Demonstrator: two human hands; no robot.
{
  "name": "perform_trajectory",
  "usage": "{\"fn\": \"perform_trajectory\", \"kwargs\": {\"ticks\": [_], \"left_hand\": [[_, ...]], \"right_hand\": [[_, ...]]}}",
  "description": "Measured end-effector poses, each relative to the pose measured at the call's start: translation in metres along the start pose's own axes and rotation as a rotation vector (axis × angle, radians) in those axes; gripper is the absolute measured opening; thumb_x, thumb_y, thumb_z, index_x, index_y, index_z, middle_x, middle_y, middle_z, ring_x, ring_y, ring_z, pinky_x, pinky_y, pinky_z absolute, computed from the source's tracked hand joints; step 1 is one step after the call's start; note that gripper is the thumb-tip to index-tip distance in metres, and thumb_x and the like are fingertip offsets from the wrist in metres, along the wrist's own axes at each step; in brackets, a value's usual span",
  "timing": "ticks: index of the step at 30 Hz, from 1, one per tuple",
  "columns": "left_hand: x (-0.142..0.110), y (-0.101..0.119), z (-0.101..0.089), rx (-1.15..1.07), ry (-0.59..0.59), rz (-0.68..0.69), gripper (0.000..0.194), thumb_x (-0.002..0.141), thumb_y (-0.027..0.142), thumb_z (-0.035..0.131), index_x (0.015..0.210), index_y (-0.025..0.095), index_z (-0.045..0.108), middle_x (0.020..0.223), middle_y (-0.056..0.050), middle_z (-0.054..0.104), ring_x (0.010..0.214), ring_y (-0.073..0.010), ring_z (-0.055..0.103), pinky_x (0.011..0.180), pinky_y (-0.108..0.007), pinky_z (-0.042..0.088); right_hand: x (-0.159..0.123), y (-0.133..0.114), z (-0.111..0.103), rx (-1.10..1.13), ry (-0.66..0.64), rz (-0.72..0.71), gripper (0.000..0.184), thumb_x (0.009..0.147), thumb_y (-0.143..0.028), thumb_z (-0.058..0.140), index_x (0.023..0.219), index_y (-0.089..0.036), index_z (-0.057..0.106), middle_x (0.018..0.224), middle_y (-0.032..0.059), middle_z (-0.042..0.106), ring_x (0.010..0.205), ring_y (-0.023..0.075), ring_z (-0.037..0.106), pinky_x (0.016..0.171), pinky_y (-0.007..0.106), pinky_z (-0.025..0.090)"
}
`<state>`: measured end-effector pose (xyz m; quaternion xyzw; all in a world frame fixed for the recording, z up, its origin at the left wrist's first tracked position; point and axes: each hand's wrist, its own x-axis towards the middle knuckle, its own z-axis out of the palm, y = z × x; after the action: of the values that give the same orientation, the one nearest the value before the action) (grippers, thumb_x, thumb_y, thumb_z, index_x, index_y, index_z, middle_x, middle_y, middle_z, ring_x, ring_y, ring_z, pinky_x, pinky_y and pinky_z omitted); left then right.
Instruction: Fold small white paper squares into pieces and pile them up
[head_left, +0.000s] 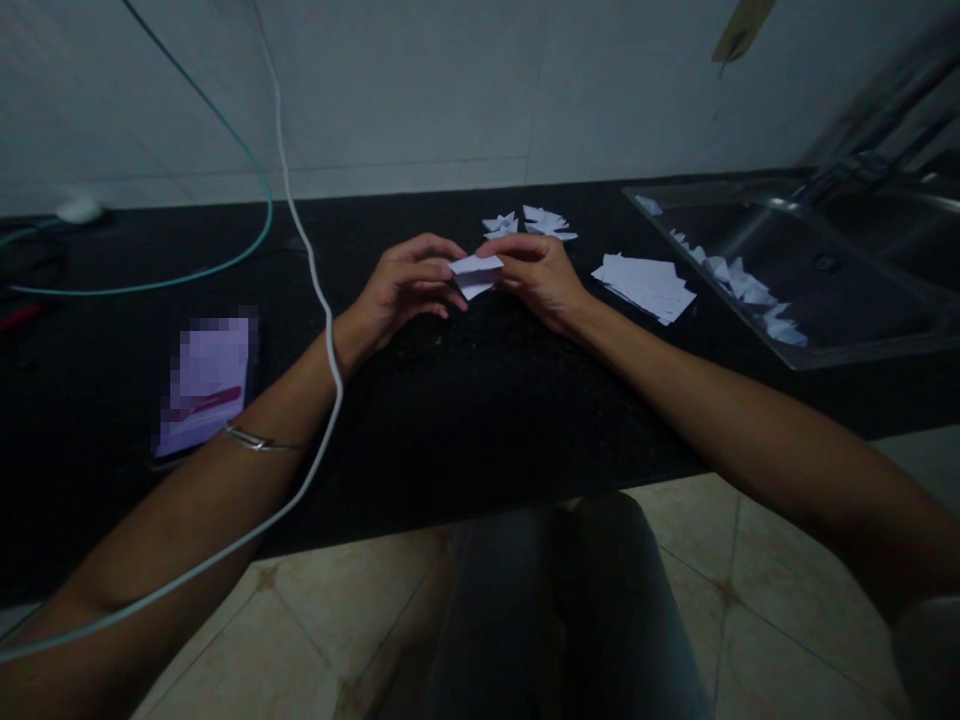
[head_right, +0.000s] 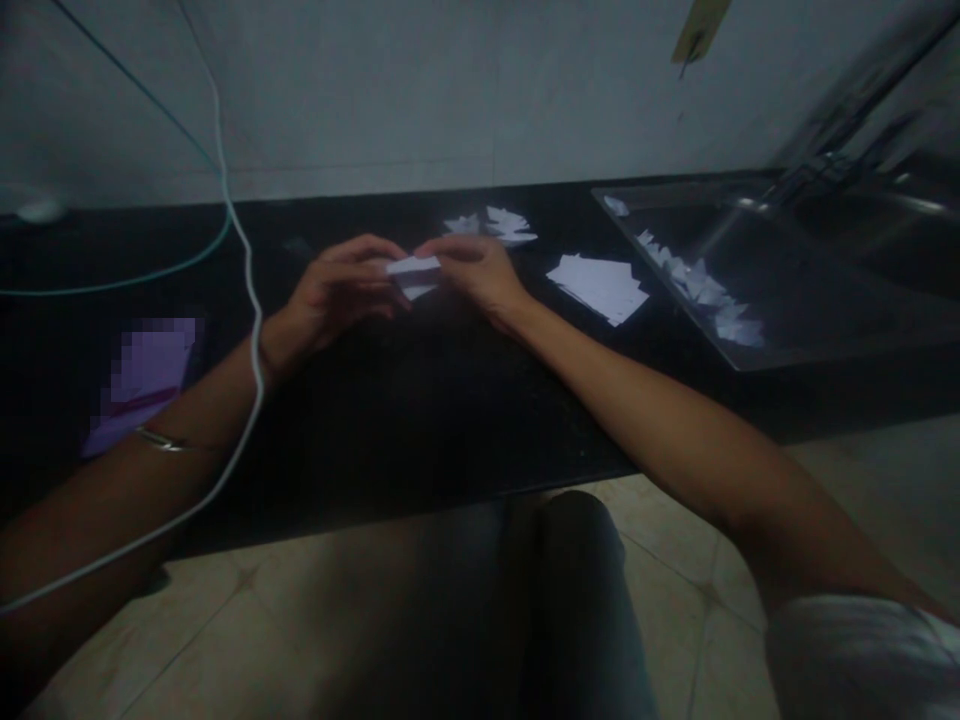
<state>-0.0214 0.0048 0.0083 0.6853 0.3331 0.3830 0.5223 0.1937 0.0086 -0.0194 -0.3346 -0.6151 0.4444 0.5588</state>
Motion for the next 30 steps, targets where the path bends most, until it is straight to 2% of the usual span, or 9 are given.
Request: {"fn": "perform_trajectory", "kwargs": {"ticks": [3,7,9,11,12,15,17,24,30], "left_hand": [[-0.001,0.001,0.001,0.036,-0.061,-0.008,0.033,0.085,0.03,0.061,0.115,0.016,0.065,0.086,-0.002,0.071,0.069,-0.0151,0.073,0.055,-0.021,0.053],[-0.003,0.006,0.002,-0.013,-0.106,-0.038,0.034,0.094,0.044,0.056,0.11,0.016,0.069,0.092,-0.006,0.072,0.074,-0.0165,0.075,0.058,-0.023,0.054],[0.0,0.007,0.002,-0.072,-0.117,-0.095,0.049,0.101,0.055,0.042,0.108,0.016,0.071,0.094,-0.009,0.074,0.074,-0.0167,0.075,0.057,-0.022,0.054],[0.004,0.007,0.002,-0.09,-0.178,-0.237,0.073,0.102,0.067,0.024,0.097,0.012,0.071,0.082,-0.011,0.073,0.065,-0.0165,0.073,0.049,-0.02,0.048],[0.006,0.006,0.002,-0.052,-0.203,-0.27,0.078,0.101,0.071,0.021,0.094,0.011,0.071,0.078,-0.012,0.073,0.063,-0.0168,0.072,0.048,-0.021,0.048],[0.006,0.004,0.004,0.133,-0.211,-0.175,0.058,0.099,0.064,0.049,0.097,0.011,0.072,0.079,-0.011,0.075,0.065,-0.014,0.07,0.054,-0.02,0.05],[0.002,0.006,0.006,0.21,-0.217,-0.125,0.05,0.097,0.059,0.057,0.099,0.012,0.072,0.078,-0.009,0.076,0.063,-0.012,0.068,0.054,-0.019,0.05],[-0.01,0.019,0.014,0.309,-0.198,-0.048,0.042,0.101,0.049,0.055,0.083,0.013,0.066,0.068,-0.005,0.069,0.056,-0.0084,0.06,0.052,-0.018,0.045],[-0.008,0.016,0.014,0.315,-0.187,0.0,0.044,0.103,0.047,0.053,0.075,0.014,0.063,0.063,-0.003,0.065,0.052,-0.0067,0.055,0.05,-0.017,0.042]], "right_hand": [[0.0,-0.001,0.001,-0.006,0.005,0.03,0.026,0.075,-0.041,0.081,0.089,-0.02,0.077,0.096,0.0052,0.072,0.095,0.0207,0.065,0.08,0.036,0.054],[0.001,0.001,0.0,-0.011,0.024,0.026,0.028,0.072,-0.043,0.084,0.089,-0.021,0.079,0.098,0.005,0.073,0.1,0.0223,0.066,0.083,0.037,0.055],[0.001,0.002,-0.001,-0.028,0.019,0.025,0.028,0.072,-0.044,0.084,0.087,-0.021,0.079,0.098,0.0052,0.074,0.099,0.0224,0.066,0.082,0.037,0.055],[0.001,0.002,-0.001,-0.05,0.0,0.02,0.028,0.073,-0.045,0.083,0.086,-0.021,0.079,0.098,0.0056,0.074,0.099,0.0225,0.066,0.081,0.037,0.054],[0.001,0.002,-0.001,-0.06,-0.009,0.017,0.028,0.073,-0.046,0.083,0.085,-0.021,0.079,0.099,0.0057,0.074,0.099,0.0226,0.066,0.081,0.037,0.054],[-0.001,0.0,-0.001,-0.076,-0.032,0.009,0.028,0.075,-0.047,0.082,0.085,-0.021,0.078,0.101,0.0063,0.074,0.1,0.0227,0.066,0.081,0.036,0.054],[-0.002,-0.002,0.0,-0.073,-0.039,0.014,0.027,0.076,-0.046,0.082,0.085,-0.02,0.077,0.102,0.0065,0.073,0.1,0.0225,0.065,0.08,0.036,0.054],[0.001,-0.006,0.002,0.01,-0.073,0.071,0.031,0.082,-0.041,0.077,0.104,-0.02,0.072,0.098,0.0043,0.07,0.091,0.019,0.063,0.075,0.033,0.053],[0.002,-0.001,0.004,-0.08,-0.174,0.068,0.036,0.083,-0.053,0.076,0.089,-0.019,0.067,0.085,0.0029,0.065,0.078,0.0157,0.057,0.068,0.03,0.049]]}}
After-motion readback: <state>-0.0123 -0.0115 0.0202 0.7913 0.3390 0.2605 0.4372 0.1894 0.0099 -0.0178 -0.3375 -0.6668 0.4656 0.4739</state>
